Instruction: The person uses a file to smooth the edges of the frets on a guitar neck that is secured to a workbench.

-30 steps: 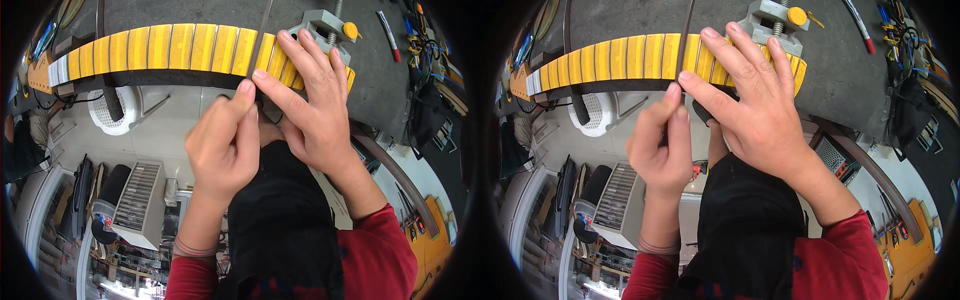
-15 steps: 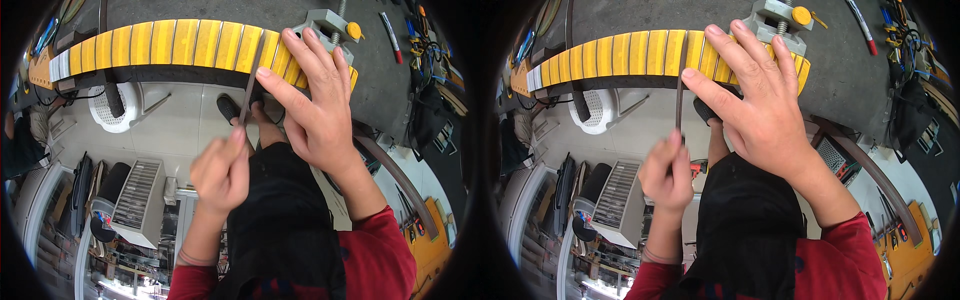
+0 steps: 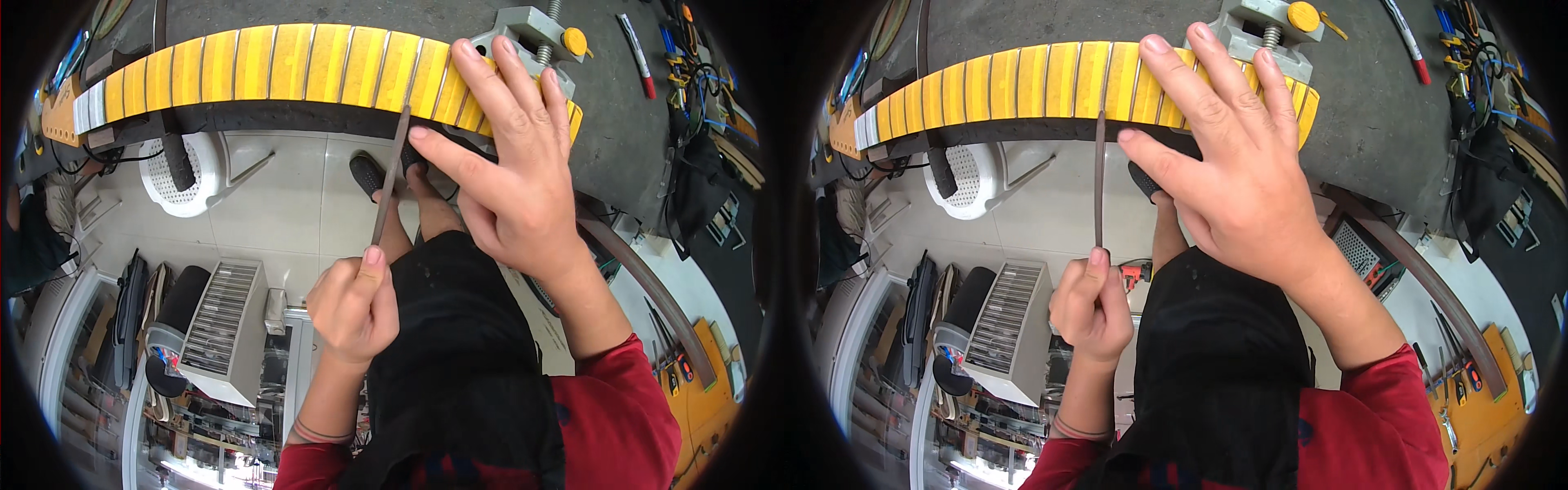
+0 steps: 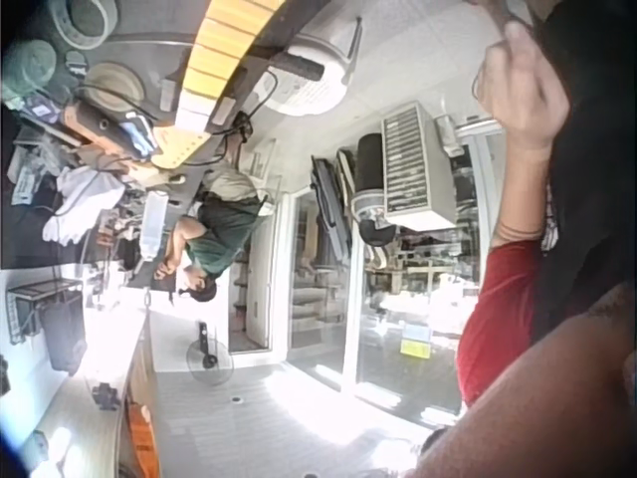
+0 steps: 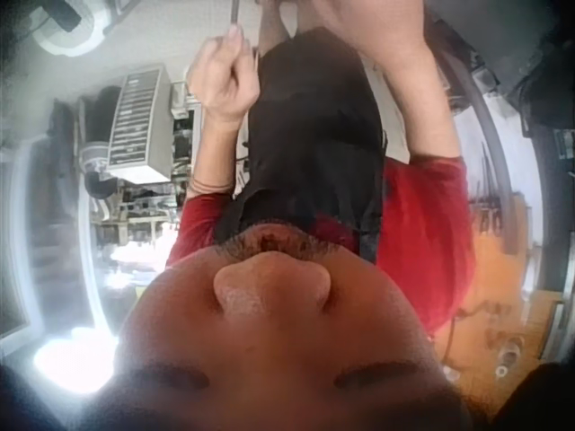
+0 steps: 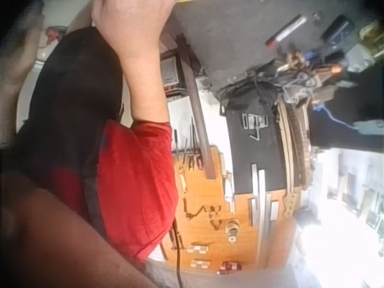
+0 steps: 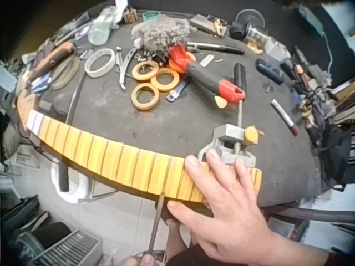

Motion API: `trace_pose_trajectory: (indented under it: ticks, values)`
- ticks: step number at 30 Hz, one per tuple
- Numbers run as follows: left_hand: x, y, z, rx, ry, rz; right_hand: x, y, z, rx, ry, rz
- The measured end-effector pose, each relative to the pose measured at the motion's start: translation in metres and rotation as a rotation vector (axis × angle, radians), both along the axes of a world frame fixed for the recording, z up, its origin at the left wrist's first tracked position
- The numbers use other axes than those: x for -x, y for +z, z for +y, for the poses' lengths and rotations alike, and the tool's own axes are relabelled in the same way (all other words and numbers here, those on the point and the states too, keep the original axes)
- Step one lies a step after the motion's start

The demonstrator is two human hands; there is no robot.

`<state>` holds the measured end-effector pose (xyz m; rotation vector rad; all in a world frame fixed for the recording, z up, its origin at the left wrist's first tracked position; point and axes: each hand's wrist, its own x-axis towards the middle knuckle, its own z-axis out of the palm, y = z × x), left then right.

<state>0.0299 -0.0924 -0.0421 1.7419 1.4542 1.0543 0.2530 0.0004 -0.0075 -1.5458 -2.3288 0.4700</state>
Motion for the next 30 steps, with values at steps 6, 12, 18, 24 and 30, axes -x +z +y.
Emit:
trace_pose_trajectory:
  ticks: [6, 12, 18, 24, 30]
  values:
    - [-0.028, 0.004, 0.072, -0.024, -0.015, -0.027, -0.001, -0.006, -0.001, -0.003, 0.015, 0.08]
    - [-0.001, 0.005, 0.003, 0.044, 0.01, -0.095, -0.001, -0.004, 0.0, -0.013, 0.0, 0.01]
    - [-0.027, 0.0, 0.071, 0.012, 0.011, -0.201, 0.003, -0.006, 0.0, -0.028, 0.011, 0.027]
    - [0.002, 0.006, 0.002, 0.108, 0.012, -0.19, 0.0, -0.004, 0.0, -0.028, -0.008, 0.001]
    - [-0.022, -0.004, 0.064, -0.014, -0.002, -0.219, -0.023, -0.039, 0.01, -0.231, 0.107, -0.046]
